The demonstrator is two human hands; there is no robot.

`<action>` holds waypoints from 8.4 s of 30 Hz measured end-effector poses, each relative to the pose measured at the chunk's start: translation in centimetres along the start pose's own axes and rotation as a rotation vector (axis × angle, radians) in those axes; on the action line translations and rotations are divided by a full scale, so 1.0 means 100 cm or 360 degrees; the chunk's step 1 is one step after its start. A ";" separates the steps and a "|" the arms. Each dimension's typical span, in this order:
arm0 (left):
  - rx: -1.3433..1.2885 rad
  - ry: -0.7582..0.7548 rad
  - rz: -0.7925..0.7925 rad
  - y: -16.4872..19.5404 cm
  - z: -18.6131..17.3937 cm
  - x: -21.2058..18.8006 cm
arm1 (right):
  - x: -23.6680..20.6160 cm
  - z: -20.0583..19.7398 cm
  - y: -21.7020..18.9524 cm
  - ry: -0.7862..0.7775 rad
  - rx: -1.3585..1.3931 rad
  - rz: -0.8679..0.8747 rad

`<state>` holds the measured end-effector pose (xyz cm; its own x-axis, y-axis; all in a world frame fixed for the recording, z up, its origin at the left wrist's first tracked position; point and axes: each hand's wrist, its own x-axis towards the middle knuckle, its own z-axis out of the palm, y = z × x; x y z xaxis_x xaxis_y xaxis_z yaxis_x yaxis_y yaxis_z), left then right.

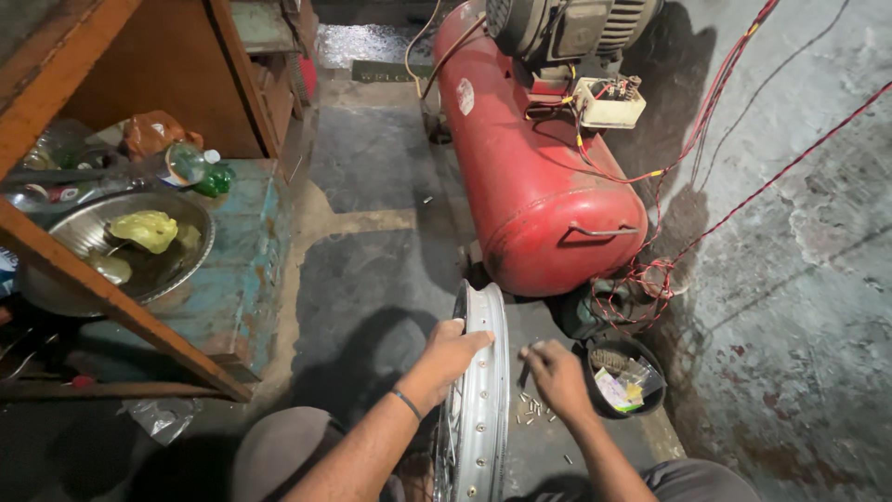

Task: The person sits on the floor and inserts metal spokes into a bicycle wheel rim, then secures them with small fasteners. The person repeatedly picks up spokes and fasteners from the floor and attaches them to the rim by hand.

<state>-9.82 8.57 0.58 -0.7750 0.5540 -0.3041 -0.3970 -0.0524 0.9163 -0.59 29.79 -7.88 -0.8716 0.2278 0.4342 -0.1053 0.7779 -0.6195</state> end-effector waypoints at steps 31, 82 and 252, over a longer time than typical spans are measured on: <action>0.0355 0.0170 0.0101 -0.002 0.000 -0.001 | -0.006 0.013 -0.064 0.0357 0.1910 0.1068; 0.0145 0.0065 0.0056 -0.004 -0.003 0.009 | -0.028 0.020 -0.087 0.0516 0.1993 0.1597; 0.1456 0.0418 0.0781 -0.023 -0.032 0.068 | 0.072 -0.047 -0.154 -0.0267 0.0003 0.0224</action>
<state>-15.79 9.79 -4.48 -0.8746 0.4397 0.2044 0.4220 0.4825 0.7675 -2.93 22.19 7.90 -0.9453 0.2330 0.2283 0.0221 0.7441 -0.6677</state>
